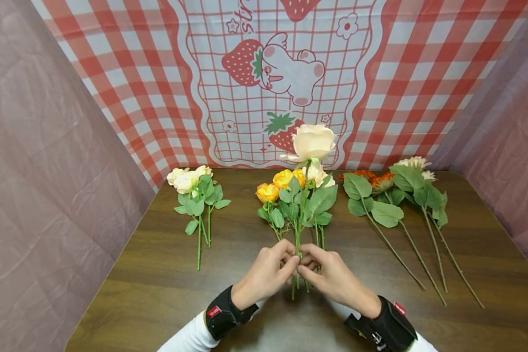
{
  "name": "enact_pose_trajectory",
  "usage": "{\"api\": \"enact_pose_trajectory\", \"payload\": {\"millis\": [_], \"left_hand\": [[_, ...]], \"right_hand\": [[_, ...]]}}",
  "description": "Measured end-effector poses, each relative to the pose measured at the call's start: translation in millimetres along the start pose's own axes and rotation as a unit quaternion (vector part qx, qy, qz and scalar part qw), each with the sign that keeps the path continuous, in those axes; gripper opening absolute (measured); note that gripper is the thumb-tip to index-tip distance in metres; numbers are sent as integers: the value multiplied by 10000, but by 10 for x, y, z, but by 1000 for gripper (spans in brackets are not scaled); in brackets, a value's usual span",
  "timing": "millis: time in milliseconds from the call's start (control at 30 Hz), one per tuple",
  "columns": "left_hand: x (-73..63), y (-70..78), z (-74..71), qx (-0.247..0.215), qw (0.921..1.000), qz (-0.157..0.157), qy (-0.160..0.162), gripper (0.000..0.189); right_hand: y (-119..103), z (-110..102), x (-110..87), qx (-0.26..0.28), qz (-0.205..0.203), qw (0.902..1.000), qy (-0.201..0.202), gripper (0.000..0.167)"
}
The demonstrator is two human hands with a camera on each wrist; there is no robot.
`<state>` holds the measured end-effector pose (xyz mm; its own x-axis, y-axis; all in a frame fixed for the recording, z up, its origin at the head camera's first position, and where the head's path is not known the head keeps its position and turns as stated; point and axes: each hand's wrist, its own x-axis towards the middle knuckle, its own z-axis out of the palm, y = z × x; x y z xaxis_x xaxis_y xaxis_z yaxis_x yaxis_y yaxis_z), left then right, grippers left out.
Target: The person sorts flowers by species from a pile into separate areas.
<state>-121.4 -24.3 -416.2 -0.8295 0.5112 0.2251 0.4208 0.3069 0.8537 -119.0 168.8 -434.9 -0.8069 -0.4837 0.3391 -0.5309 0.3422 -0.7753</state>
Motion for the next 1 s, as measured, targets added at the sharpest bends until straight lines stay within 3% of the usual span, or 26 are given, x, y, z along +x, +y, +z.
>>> {"api": "enact_pose_trajectory", "payload": {"millis": [267, 500, 633, 767, 1000], "left_hand": [[6, -43, 56, -47, 9999, 101, 107, 4], [27, -45, 35, -120, 9999, 11, 99, 7], [34, -36, -5, 152, 9995, 134, 244, 9], [29, -17, -58, 401, 9982, 191, 404, 13], [22, 5, -85, 459, 9978, 164, 459, 11]], "right_hand": [[4, 38, -24, 259, -190, 9991, 287, 38], [-8, 57, -27, 529, -243, 9973, 441, 31], [-8, 37, -14, 592, -183, 9965, 558, 29], [30, -36, 13, 199, 163, 9973, 692, 30], [195, -161, 177, -441, 1438, 9880, 339, 27]]}}
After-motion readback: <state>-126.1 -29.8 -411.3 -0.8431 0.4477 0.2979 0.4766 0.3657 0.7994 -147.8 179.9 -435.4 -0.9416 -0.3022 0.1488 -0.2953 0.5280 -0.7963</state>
